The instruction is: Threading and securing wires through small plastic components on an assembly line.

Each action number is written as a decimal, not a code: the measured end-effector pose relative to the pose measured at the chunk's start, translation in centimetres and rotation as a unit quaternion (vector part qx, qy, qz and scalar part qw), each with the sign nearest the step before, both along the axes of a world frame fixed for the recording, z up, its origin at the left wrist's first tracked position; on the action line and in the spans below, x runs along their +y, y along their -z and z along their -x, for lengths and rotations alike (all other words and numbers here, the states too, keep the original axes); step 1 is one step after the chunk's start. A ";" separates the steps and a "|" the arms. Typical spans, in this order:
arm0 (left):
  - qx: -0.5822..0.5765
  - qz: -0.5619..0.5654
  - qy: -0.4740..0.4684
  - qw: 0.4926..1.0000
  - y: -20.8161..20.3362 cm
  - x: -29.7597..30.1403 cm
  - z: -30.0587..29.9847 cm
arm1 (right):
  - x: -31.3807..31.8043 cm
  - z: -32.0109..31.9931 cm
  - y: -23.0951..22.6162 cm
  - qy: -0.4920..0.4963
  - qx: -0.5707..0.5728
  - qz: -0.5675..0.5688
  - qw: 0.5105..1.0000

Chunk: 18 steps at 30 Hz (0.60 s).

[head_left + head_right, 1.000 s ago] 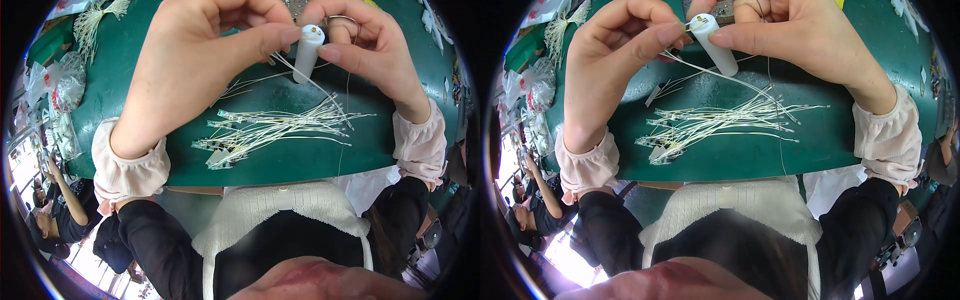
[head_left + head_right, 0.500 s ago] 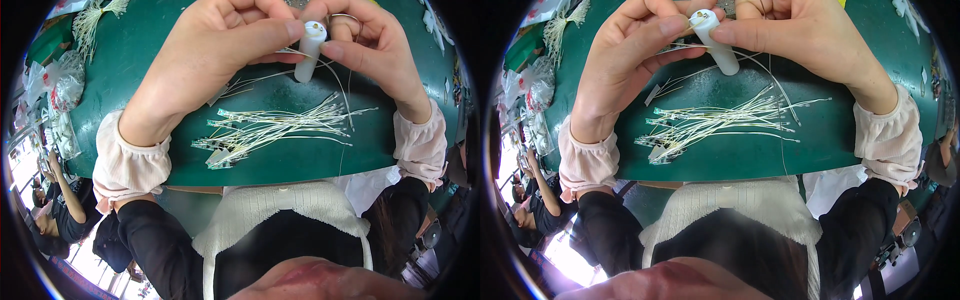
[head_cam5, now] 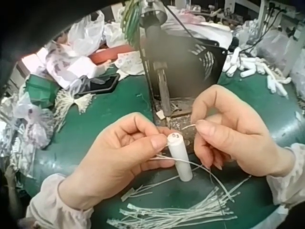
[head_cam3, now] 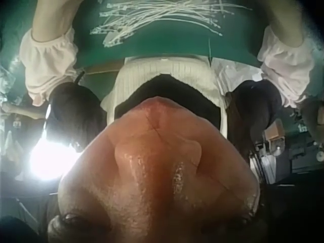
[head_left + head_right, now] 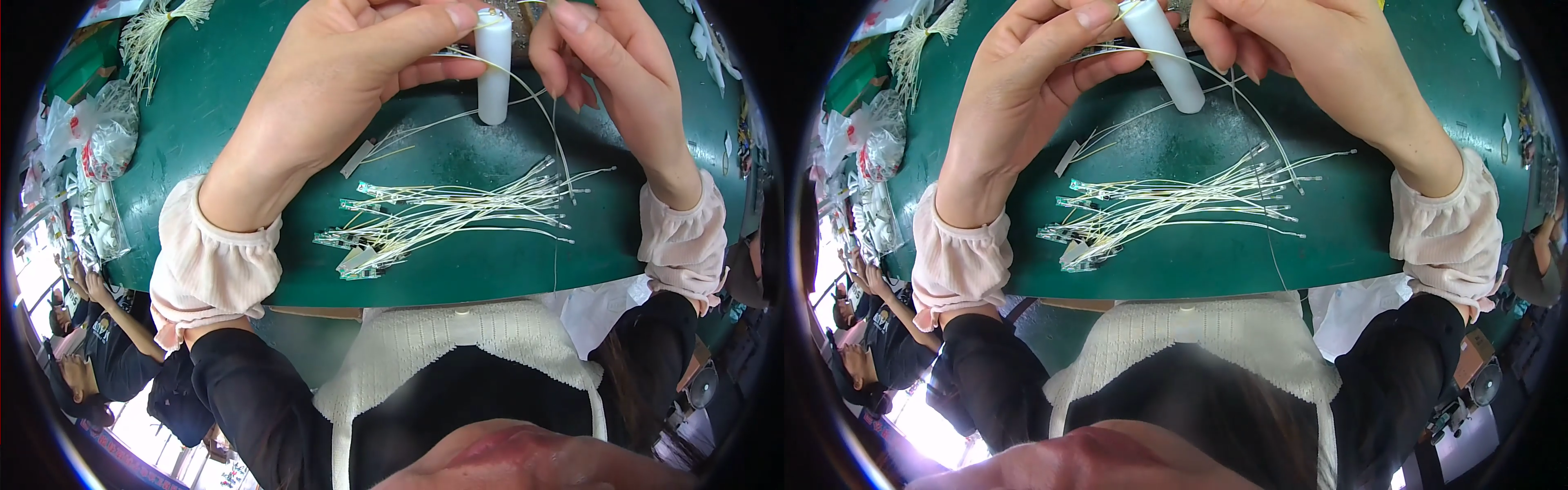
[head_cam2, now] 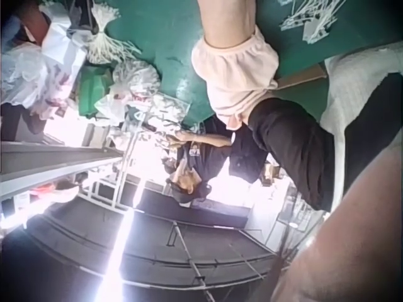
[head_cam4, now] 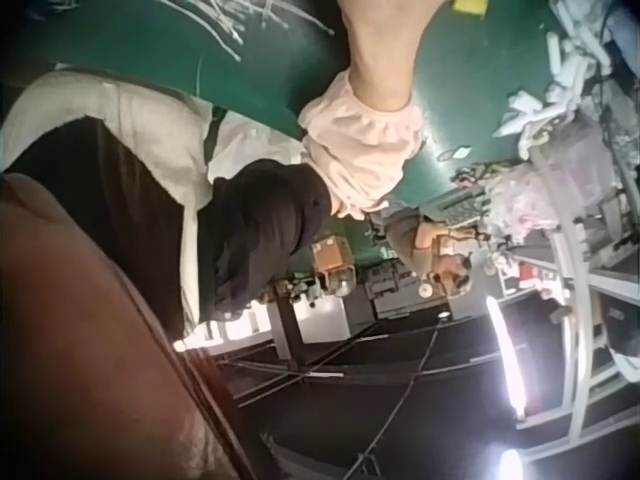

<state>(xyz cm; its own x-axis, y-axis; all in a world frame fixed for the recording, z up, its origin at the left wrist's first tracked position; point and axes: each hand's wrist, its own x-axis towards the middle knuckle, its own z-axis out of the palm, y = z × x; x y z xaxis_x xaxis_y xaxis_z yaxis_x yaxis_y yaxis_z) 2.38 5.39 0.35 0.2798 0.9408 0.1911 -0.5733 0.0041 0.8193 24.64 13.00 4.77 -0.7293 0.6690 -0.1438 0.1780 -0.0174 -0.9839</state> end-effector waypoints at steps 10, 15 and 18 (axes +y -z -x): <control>0.019 0.214 -0.072 0.974 -1.6 -0.8 -0.3 | 0.2 0.3 0.8 -0.007 0.019 -0.041 0.999; -0.072 0.165 -0.011 0.984 0.7 -0.7 0.8 | -0.4 1.2 0.2 0.017 -0.009 -0.050 0.999; -0.078 0.163 -0.005 0.983 -0.7 -0.8 0.2 | -0.4 1.0 0.5 0.029 -0.003 -0.047 0.998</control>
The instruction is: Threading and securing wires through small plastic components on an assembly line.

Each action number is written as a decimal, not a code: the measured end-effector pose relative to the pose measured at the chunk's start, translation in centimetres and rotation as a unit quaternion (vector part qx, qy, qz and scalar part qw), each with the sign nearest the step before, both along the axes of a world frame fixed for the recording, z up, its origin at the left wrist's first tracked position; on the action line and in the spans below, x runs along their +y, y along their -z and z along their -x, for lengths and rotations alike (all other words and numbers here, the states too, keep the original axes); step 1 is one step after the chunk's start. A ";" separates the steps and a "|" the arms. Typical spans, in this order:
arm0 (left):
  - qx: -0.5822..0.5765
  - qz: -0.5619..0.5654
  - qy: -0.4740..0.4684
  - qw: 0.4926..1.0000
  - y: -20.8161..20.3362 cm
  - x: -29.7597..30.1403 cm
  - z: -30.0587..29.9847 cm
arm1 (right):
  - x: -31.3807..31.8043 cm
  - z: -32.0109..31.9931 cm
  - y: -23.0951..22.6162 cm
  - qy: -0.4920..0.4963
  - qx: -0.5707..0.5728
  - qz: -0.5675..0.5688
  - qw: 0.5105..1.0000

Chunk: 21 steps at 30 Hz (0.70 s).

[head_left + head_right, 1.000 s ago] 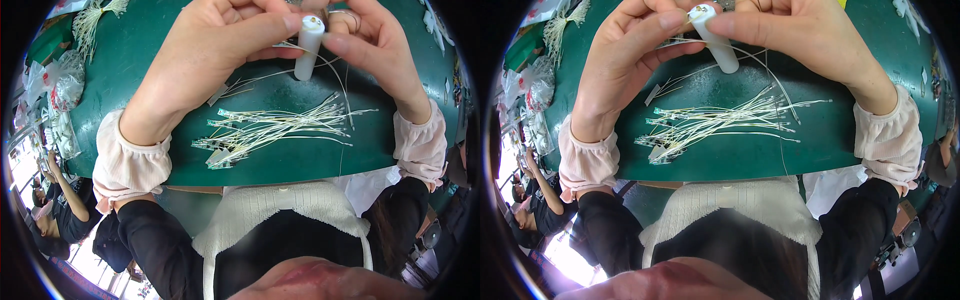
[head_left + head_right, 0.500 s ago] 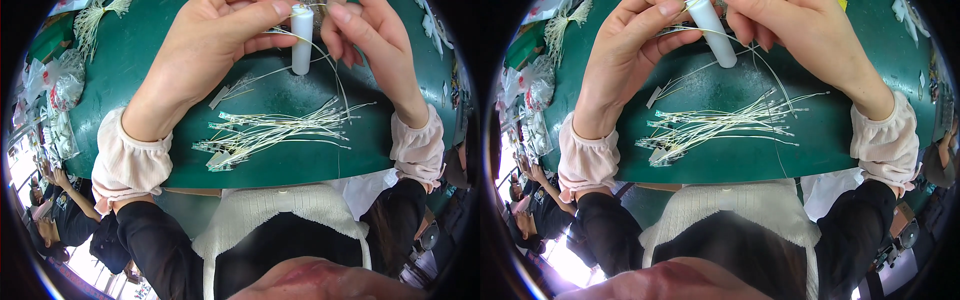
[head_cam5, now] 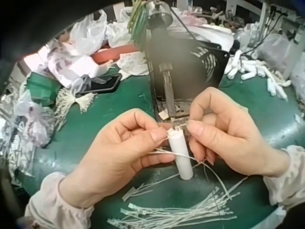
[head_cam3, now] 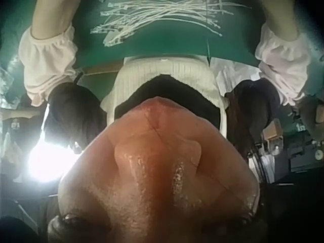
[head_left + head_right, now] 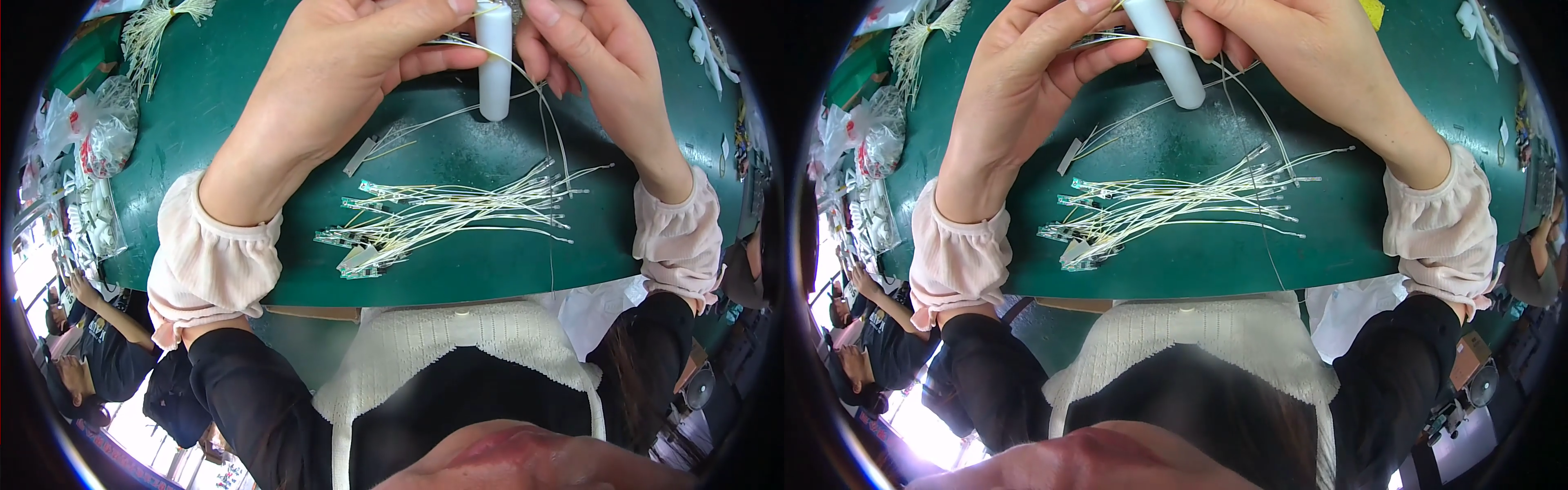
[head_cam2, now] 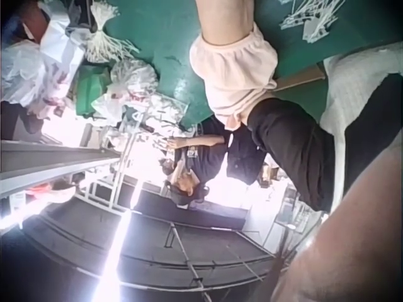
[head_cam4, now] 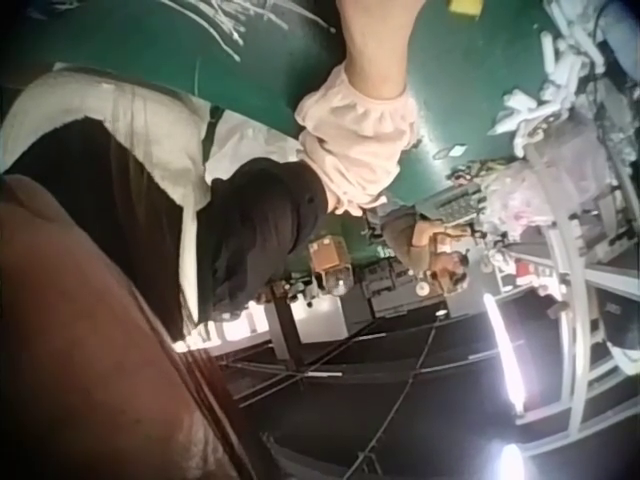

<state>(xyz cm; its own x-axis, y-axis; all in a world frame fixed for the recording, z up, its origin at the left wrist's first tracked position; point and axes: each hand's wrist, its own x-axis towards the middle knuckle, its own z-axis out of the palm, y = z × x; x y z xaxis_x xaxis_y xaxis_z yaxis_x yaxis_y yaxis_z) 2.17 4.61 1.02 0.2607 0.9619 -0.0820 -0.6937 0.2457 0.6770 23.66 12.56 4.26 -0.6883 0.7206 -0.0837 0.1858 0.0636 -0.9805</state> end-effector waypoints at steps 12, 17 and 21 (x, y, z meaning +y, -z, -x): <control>0.094 0.041 -0.051 0.993 -0.9 0.1 -0.4 | -0.5 0.3 0.0 0.031 0.006 0.023 0.999; -0.001 -0.307 0.023 0.951 3.8 2.6 0.4 | -0.6 0.3 -0.2 0.003 0.014 -0.007 1.000; 0.045 -0.140 -0.013 0.989 1.1 0.6 -0.6 | -0.8 -0.1 0.2 0.042 0.013 0.023 0.999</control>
